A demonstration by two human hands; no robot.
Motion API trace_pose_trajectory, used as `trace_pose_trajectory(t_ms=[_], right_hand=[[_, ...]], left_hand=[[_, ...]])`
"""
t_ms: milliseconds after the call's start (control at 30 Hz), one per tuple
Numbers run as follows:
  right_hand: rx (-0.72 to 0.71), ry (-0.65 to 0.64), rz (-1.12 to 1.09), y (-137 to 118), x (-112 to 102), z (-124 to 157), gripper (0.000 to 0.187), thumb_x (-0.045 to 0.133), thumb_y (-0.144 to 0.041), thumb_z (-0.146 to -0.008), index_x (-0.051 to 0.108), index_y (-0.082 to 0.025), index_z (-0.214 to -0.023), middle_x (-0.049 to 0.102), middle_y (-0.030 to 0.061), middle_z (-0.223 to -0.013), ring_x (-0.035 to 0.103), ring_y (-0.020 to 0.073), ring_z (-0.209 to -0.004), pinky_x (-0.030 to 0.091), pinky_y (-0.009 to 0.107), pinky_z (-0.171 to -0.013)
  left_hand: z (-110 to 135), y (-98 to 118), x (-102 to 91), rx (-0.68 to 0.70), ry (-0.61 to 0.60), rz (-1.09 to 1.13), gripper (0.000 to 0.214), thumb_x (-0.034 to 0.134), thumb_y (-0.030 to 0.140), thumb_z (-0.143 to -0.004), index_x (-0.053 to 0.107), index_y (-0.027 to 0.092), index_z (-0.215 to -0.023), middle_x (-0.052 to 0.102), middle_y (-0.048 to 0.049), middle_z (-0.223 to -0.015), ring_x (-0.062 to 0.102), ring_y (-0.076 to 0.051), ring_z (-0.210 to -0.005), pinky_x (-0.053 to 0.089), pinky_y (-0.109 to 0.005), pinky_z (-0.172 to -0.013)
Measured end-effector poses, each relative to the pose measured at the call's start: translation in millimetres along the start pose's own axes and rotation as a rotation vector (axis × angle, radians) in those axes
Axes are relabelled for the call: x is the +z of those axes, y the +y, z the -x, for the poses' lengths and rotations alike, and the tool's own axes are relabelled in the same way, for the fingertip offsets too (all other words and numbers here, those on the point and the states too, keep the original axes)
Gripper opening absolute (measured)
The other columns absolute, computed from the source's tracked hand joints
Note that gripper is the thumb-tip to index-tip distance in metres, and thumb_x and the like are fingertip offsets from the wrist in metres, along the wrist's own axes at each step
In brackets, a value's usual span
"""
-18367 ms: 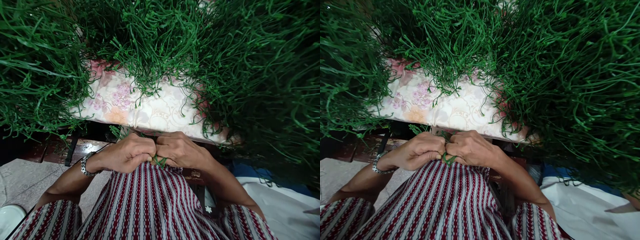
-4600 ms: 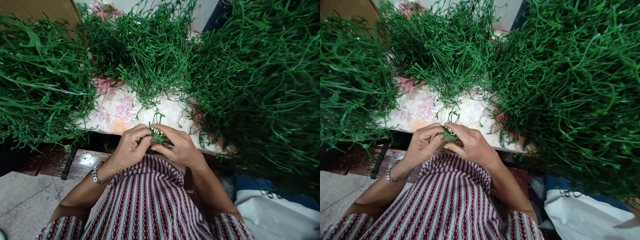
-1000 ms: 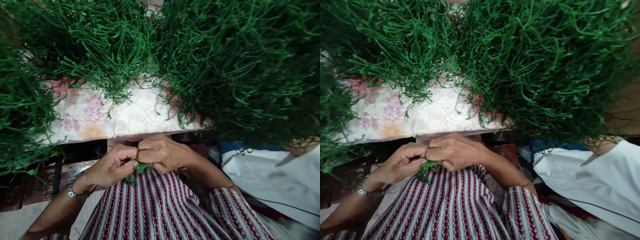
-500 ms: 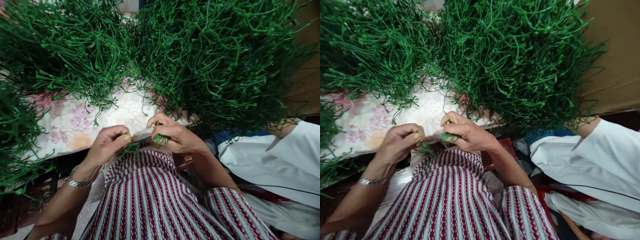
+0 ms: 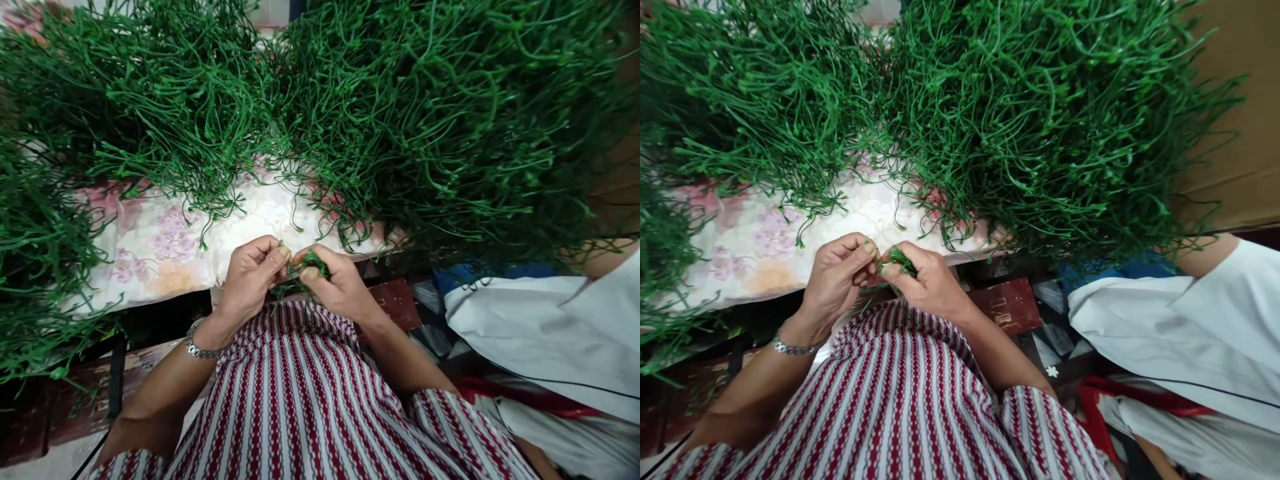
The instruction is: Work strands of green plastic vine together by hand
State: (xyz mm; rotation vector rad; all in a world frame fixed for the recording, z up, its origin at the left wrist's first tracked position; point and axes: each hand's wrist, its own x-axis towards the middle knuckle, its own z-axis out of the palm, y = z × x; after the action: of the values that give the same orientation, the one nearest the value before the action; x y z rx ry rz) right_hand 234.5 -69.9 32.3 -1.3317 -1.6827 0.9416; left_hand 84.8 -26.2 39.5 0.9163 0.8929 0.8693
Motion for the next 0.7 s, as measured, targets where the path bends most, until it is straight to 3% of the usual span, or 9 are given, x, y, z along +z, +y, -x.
trace_pose_trajectory(t_ms=[100,200,367,533,700], right_hand=[[-0.009,-0.014,0.061,1.3,4.7,3.0,0.028,0.059,-0.043,-0.081,0.052,-0.016,-0.077,0.05,-0.0022,-0.068,0.044,0.0091,-0.063,0.034,0.02,-0.058],[-0.094,0.029,0.082,3.8,7.0,5.8,0.032,0.055,-0.037,-0.086,0.043,-0.017,-0.065,0.043,-0.0028,-0.063,0.039,0.0086,-0.059,0.031,0.02,-0.056],[-0.259,0.058,0.104,5.6,5.1,7.4,0.03,0.047,-0.031,-0.09,0.038,-0.018,-0.065,0.038,-0.0028,-0.063,0.037,0.0092,-0.058,0.03,0.021,-0.055],[-0.331,0.033,0.06,6.2,5.6,11.3,0.025,0.041,-0.026,-0.091,0.04,-0.018,-0.067,0.042,-0.0013,-0.063,0.04,0.0096,-0.058,0.034,0.022,-0.057],[-0.321,-0.146,-0.051,14.0,2.2,12.7,0.024,0.038,-0.027,-0.092,0.049,-0.015,-0.074,0.054,0.0039,-0.07,0.05,0.0124,-0.068,0.04,0.024,-0.066]], left_hand=[[2.6,-2.7,5.3,0.024,0.036,0.014,0.025,0.067,0.032,-0.074,0.056,0.013,-0.063,0.048,0.0049,-0.048,0.034,-0.002,-0.039,0.024,-0.013,-0.038],[6.6,-0.4,9.2,0.042,0.027,0.043,0.019,0.067,0.028,-0.075,0.059,0.013,-0.067,0.051,0.0041,-0.052,0.036,-0.002,-0.041,0.031,-0.014,-0.041],[9.9,3.4,12.5,0.078,-0.03,0.187,0.013,0.065,0.023,-0.075,0.059,0.013,-0.071,0.063,-0.0013,-0.077,0.036,0.0,-0.039,0.035,-0.015,-0.041],[9.5,2.0,14.5,-0.101,-0.141,0.299,0.013,0.059,0.022,-0.079,0.053,0.013,-0.07,0.059,0.0021,-0.064,0.031,0.0,-0.033,0.033,-0.012,-0.034],[8.1,-0.7,14.7,-0.243,-0.197,0.394,0.017,0.056,0.022,-0.081,0.048,0.015,-0.067,0.046,0.0059,-0.054,0.026,0.0,-0.033,0.029,-0.011,-0.032]])
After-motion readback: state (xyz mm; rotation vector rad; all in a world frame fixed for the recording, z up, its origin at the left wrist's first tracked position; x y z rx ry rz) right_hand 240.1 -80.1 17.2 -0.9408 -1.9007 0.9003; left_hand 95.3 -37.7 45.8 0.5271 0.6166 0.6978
